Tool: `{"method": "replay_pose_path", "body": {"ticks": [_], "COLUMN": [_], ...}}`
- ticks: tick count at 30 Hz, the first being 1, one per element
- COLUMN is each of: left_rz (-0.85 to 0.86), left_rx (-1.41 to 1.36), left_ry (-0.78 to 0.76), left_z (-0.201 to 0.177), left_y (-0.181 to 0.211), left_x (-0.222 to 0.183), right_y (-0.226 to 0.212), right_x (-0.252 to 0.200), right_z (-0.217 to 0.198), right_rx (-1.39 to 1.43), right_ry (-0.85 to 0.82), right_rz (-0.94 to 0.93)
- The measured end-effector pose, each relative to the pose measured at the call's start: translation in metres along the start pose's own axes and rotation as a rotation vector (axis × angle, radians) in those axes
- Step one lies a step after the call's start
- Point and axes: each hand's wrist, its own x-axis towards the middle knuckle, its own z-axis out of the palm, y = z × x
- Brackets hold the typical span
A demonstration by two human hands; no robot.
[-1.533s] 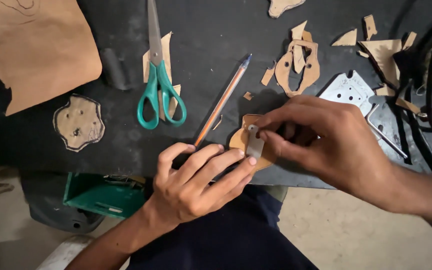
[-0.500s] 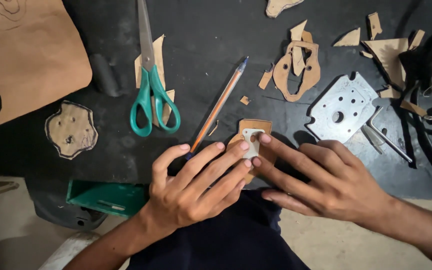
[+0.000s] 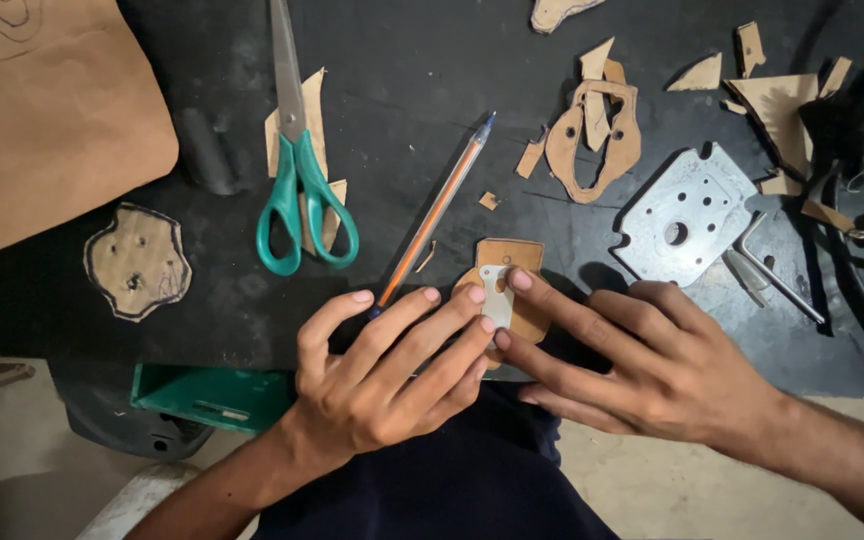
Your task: Marking and inspecting a small gasket component against a template on a workbench.
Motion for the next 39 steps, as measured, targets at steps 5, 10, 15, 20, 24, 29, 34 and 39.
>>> {"method": "replay_pose_path", "body": {"ticks": [5, 10, 15, 20, 24, 29, 34, 39], "left_rz": [0.003, 0.023, 0.037, 0.029, 0.017, 0.006, -0.008, -0.007], "left_rx": [0.009, 0.018, 0.012, -0.078, -0.079, -0.041, -0.047, -0.047], "left_ry": [-0.017, -0.009, 0.005, -0.011, -0.055, -0.058, -0.065, -0.068], "left_z": [-0.0011, 0.0, -0.0007, -0.0021, -0.0046, -0.0018, -0.0033, -0.0027], "left_y": [0.0002, -0.0013, -0.0016, -0.0015, -0.0003, 0.0014, 0.002, 0.0016], "left_x": [0.0006, 0.0004, 0.0025, 0.0034, 0.0042, -0.0003, 0.0028, 0.0031], "right_y": [-0.0011, 0.0007, -0.0003, -0.0023, -0.002, -0.004, -0.0058, -0.0055], "right_x": [-0.0018, -0.0006, -0.0014, -0.0007, -0.0003, 0.0021, -0.0011, -0.0029], "right_z": [0.0016, 0.0021, 0.0029, 0.0029, 0.0034, 0.0001, 0.0024, 0.0046], "right_rx": [-0.02, 0.002, -0.019, -0.021, -0.051, -0.115, -0.096, -0.096], "right_ry": [-0.01, 0.084, 0.088, 0.09, 0.109, 0.044, 0.01, 0.006], "right_rz": [-0.001, -0.044, -0.054, -0.025, -0.021, 0.035, 0.062, 0.058]}}
